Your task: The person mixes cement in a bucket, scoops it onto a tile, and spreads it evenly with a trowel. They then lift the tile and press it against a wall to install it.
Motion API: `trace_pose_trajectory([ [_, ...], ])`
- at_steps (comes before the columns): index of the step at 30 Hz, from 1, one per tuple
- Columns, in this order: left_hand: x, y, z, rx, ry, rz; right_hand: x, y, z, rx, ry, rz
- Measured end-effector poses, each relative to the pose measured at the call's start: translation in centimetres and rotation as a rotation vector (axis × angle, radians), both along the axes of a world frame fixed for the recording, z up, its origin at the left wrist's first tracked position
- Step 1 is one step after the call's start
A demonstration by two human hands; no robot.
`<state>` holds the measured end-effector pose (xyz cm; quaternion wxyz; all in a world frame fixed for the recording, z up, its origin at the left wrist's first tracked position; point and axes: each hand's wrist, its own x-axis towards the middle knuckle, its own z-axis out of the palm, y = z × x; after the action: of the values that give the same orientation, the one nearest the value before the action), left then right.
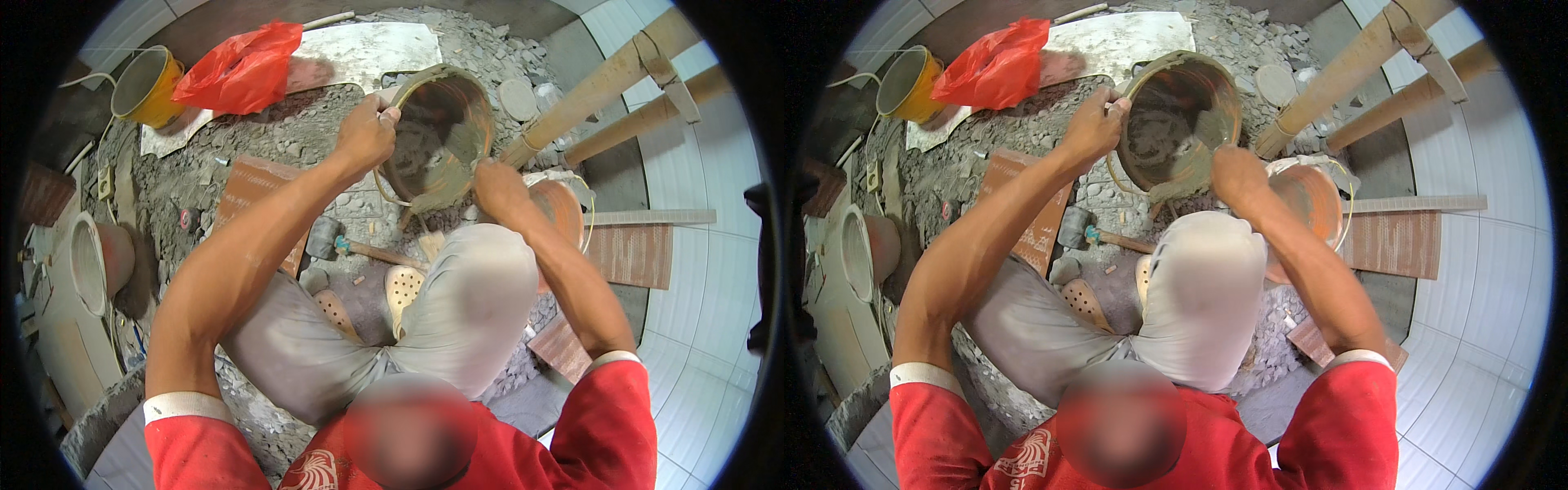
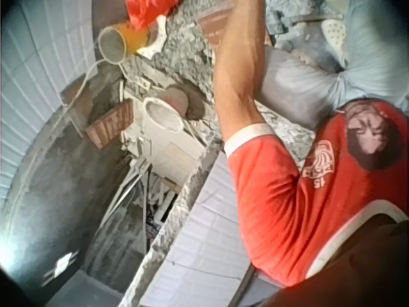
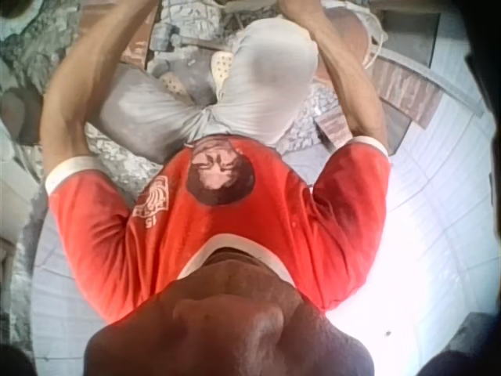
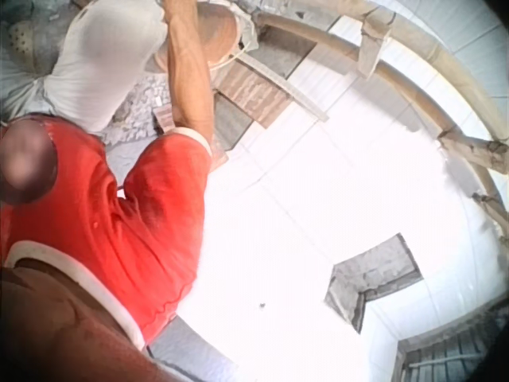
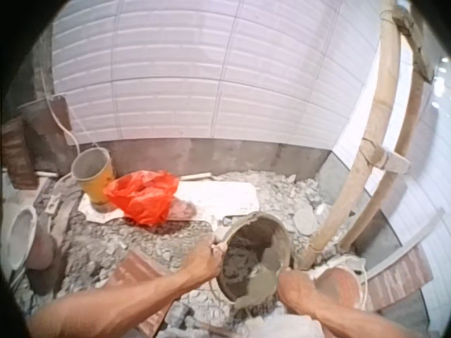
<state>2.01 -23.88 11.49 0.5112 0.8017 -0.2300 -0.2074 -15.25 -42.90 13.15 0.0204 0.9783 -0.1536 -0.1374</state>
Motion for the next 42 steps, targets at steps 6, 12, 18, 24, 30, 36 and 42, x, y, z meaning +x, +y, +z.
trace_pose_trajectory([
  [6,-0.8,-0.1,-0.2,-0.038,0.053,-0.041,-2.0,1.8,0.7,0.143,-0.010,-0.125],
  [12,-0.7,0.0,-0.5,-0.025,0.005,-0.082,-2.1,0.6,0.7,0.095,-0.113,-0.103],
  [18,-0.6,0.1,-0.7,-0.027,0.048,-0.059,-0.8,0.4,-1.3,0.106,-0.047,-0.134],
  [24,0.6,0.5,-1.2,-0.041,0.085,-0.047,-3.1,1.9,0.6,0.249,-0.147,-0.131],
  [30,1.0,0.9,-1.3,-0.046,0.068,-0.099,-3.2,2.8,0.5,0.230,-0.061,-0.162],
  [36,2.2,1.5,-1.5,-0.064,0.147,-0.057,-3.8,4.0,0.5,0.306,-0.014,-0.186],
  [42,3.6,2.1,-1.9,-0.106,0.261,-0.051,-3.3,3.6,-0.4,0.266,-0.041,-0.074],
])
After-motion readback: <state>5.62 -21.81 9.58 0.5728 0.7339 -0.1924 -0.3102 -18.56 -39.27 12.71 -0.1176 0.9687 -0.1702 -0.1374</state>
